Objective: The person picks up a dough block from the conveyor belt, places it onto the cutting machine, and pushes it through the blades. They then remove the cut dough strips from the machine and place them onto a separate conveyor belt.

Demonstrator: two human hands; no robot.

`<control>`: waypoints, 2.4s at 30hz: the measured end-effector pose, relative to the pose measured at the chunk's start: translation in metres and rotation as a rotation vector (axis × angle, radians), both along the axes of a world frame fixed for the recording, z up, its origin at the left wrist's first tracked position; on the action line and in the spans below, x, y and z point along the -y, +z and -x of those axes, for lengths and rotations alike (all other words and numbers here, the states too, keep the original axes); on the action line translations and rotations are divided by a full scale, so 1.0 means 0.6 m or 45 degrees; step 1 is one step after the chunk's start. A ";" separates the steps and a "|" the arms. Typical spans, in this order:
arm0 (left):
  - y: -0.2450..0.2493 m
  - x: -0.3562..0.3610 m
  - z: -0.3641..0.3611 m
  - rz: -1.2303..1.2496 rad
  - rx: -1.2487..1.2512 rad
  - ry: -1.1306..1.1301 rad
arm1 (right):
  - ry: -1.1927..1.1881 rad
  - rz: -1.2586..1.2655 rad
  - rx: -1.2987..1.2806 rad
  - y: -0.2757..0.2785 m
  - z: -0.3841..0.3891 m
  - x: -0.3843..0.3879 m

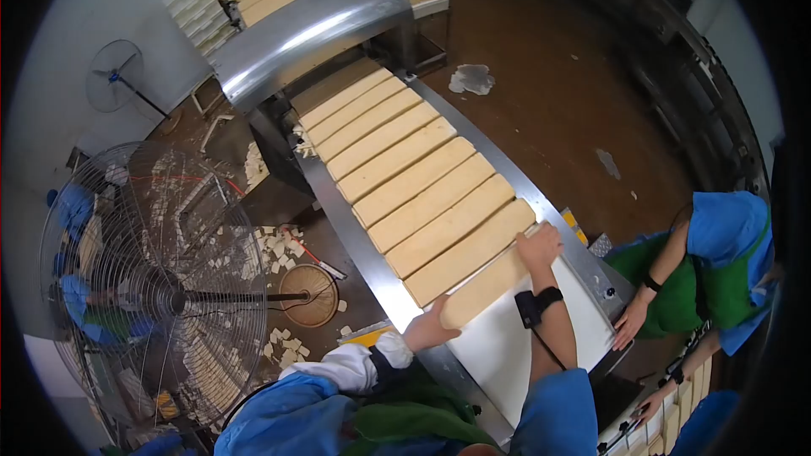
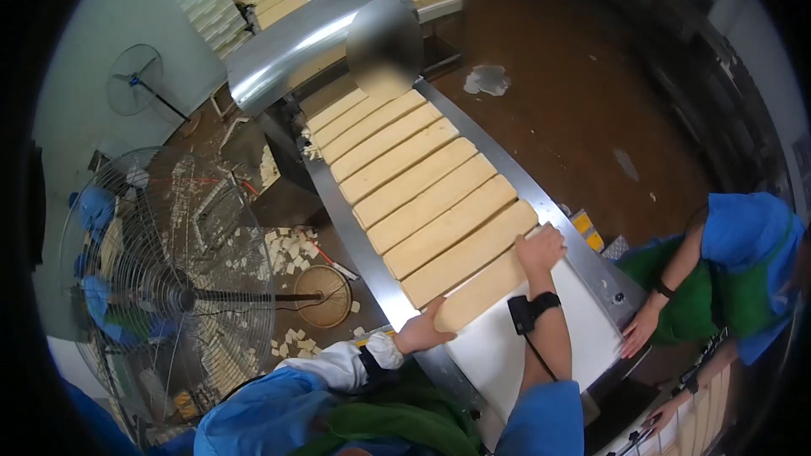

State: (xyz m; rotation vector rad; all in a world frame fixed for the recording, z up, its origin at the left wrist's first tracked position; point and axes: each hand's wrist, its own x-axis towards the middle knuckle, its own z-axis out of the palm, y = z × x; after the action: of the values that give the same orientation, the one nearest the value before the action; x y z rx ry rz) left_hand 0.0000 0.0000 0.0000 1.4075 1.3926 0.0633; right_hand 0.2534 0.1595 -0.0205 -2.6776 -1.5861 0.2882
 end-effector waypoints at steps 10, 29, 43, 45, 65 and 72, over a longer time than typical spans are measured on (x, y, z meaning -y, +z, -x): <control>-0.001 0.021 -0.054 -0.300 -0.027 -0.583 | -0.682 0.210 -0.289 0.079 -0.153 0.347; 0.074 0.132 -0.268 -0.653 0.214 -1.069 | -0.817 -0.484 -0.157 0.164 -0.095 0.812; 0.225 0.543 -0.434 0.270 0.613 -1.613 | -0.791 -0.411 -0.536 0.218 -0.278 1.388; 0.231 0.557 -0.434 0.362 0.573 -1.601 | -0.922 -0.277 -0.669 0.207 -0.289 1.394; 0.164 0.612 -0.464 0.671 0.607 -1.159 | -1.424 -0.829 0.025 0.202 -0.066 1.199; 0.149 0.606 -0.453 0.664 0.780 -1.228 | -1.285 -0.819 -0.205 0.237 -0.071 1.177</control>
State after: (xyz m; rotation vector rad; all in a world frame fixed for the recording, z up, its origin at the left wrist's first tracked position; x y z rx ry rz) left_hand 0.2717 -0.3637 0.0893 1.3118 0.1239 -0.4319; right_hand 0.2963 -0.5464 0.1220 -2.4284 -0.1002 -0.0432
